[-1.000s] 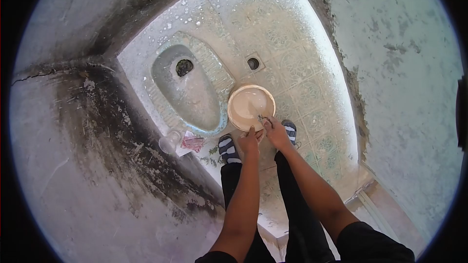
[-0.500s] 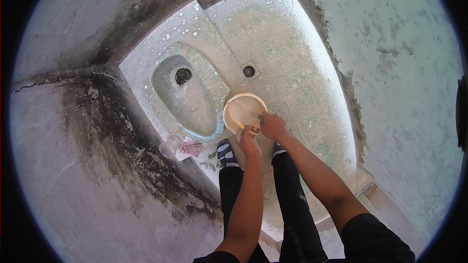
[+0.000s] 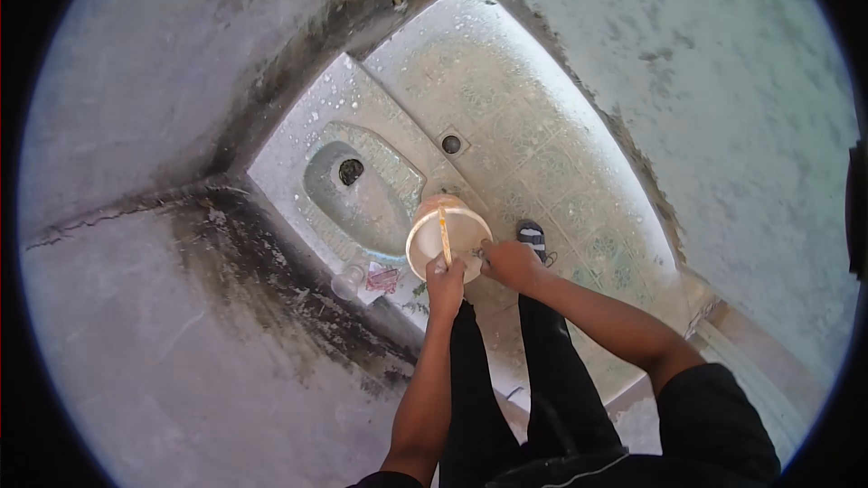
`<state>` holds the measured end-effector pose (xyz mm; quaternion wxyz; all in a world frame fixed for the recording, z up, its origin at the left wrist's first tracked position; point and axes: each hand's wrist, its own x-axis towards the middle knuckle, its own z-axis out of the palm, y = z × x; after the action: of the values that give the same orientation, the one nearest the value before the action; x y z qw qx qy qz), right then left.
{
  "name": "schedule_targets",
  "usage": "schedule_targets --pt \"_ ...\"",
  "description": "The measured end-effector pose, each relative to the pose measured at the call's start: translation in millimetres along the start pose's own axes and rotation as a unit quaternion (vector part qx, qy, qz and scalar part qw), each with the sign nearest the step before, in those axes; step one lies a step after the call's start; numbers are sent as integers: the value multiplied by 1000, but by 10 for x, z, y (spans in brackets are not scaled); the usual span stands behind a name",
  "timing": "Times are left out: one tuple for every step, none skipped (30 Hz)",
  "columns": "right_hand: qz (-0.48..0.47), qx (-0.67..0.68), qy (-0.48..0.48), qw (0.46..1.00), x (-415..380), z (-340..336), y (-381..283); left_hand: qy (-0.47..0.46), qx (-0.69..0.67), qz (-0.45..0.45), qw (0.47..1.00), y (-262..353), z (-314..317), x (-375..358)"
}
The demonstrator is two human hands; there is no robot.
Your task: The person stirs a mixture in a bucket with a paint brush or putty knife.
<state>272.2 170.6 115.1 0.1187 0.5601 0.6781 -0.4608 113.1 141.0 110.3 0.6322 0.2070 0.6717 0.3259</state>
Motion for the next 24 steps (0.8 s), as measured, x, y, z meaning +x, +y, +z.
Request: schedule_targets --pt "-21 -24 -6 999 -278 -187 -148 -27 60 33 997 232 7 -254" --pt "-19 -23 3 1000 -569 -390 -287 -40 88 24 995 473 3 -566" --pt "-44 -7 -9 999 -903 -572 -457 -45 93 28 994 688 -5 -883" --pt "-72 6 -17 997 -1187 -735 -596 -59 56 5 997 899 1 -1157" --pt "-75 4 -1 997 -1434 -835 -692 -74 20 -13 997 1132 14 -1389" --pt "-101 8 27 995 -1650 -904 -767 -129 -7 -30 991 1387 14 -1585" --pt "-127 13 51 991 -1870 -1078 -922 -133 0 -16 991 1627 21 -1747" --pt "-110 8 40 993 -2082 -1218 -1050 -157 -65 -78 982 1838 2 -1931" --pt "-112 10 50 992 -2215 -1359 -1155 -182 -132 -141 964 2021 9 -2071" --pt "-119 -43 66 990 -2370 -1463 -1259 -202 -92 -111 969 2169 1 -2189" --pt "-125 -98 81 984 -2520 -1563 -1359 -203 -90 -108 969 2298 28 -2365" --pt "-140 -130 84 978 -2641 -1729 -1469 -224 -101 -136 960 2513 114 -2544" --pt "-145 -137 90 976 -2695 -1862 -1547 -243 -111 -165 949 2708 200 -2719" --pt "-116 -118 95 982 -2724 -1948 -1614 -271 -93 -160 944 2840 294 -2886" --pt "-85 -96 94 987 -2774 -1966 -1687 -268 -97 -160 945 2931 333 -3035" --pt "-86 -96 92 987 -2839 -1970 -1748 -273 -72 -139 949 3004 374 -3164" --pt "-102 -137 99 980 -2866 -2038 -1781 -281 -48 -109 952 3105 447 -3235" --pt "-120 -178 103 971 -2951 -2093 -1847 -280 -44 -114 952 3192 478 -3317" --pt "-123 -182 106 970 -3061 -2119 -1926 -280 -45 -108 953 3251 483 -3415" --pt "-127 -236 72 961 -3151 -2187 -1999 -284 -39 -91 954 3342 503 -3480" --pt "-130 -289 39 948 -3231 -2253 -2055 -288 -32 -72 954 3431 529 -3536" --pt "-165 -267 62 948 -3302 -2294 -2058 -277 -17 -54 959 3481 553 -3590" --pt "-170 -270 64 946 -3387 -2323 -2043 -273 -19 -49 960 3523 577 -3647" --pt "-156 -252 52 954 -3583 -2493 -2095 -271 12 -28 962 3558 611 -3690"
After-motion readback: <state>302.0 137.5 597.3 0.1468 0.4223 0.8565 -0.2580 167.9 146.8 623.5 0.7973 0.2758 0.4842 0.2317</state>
